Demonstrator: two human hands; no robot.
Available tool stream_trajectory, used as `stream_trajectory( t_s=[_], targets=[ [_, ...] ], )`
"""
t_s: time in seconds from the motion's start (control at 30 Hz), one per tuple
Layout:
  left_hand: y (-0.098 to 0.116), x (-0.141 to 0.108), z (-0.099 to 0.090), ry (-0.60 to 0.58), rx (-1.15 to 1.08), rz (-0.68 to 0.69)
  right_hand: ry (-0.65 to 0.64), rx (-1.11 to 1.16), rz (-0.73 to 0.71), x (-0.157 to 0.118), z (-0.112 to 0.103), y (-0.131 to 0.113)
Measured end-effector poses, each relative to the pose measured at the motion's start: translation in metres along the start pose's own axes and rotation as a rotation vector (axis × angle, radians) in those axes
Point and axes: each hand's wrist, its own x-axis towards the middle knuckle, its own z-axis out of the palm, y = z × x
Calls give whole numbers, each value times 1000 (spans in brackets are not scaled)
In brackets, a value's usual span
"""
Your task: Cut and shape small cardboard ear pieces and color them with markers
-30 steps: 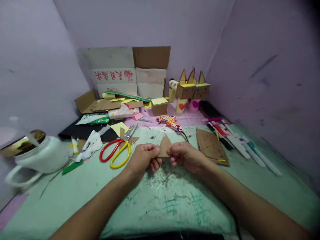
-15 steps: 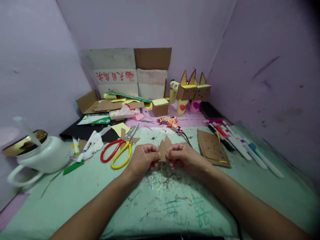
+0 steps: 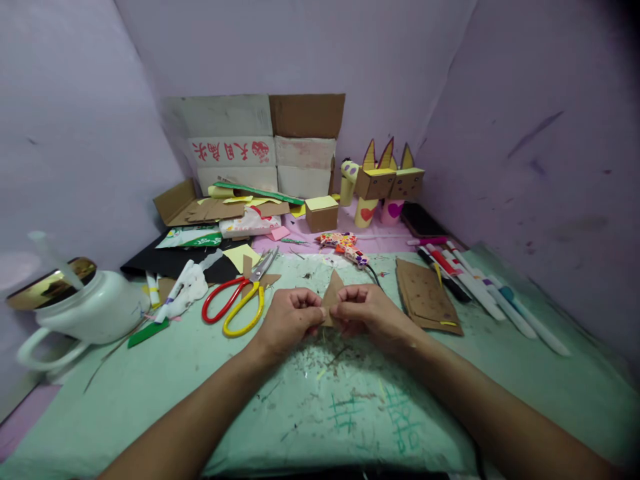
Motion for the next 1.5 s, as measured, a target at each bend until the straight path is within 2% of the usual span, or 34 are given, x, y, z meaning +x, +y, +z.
stream_trajectory(
  t_s=[0.2, 0.37, 0.53, 0.6, 0.77, 0.93, 1.03, 1.13, 1.3, 1.5],
  targets=[
    [-1, 0, -1, -22, -61, -16, 8, 99, 29, 0, 0, -2],
    [-1, 3, 0, 60, -84, -41, 41, 26, -9, 2, 0, 1],
    [3, 3, -8, 171, -164, -6, 80, -28, -96, 3, -7, -4],
    [5, 3, -11, 179, -183, 12, 80, -55, -119, 2, -10, -6],
    [3, 3, -9, 21, -202, -33, 4, -11, -169, 2, -7, -5],
    [-5, 4, -2, -57, -180, -49, -66, 87, -184, 3, -2, 2],
    [-6, 4, -3, -103, -140, -39, -34, 88, -178, 3, -1, 2],
    [-5, 5, -7, -127, -203, -26, -4, 55, -189, 1, -2, -2],
    [-4, 5, -8, -80, -215, -35, 3, 31, -206, -1, -3, -6],
    [0, 1, -7, -154, -230, -42, 123, 37, -164, 2, -3, -4]
  ],
)
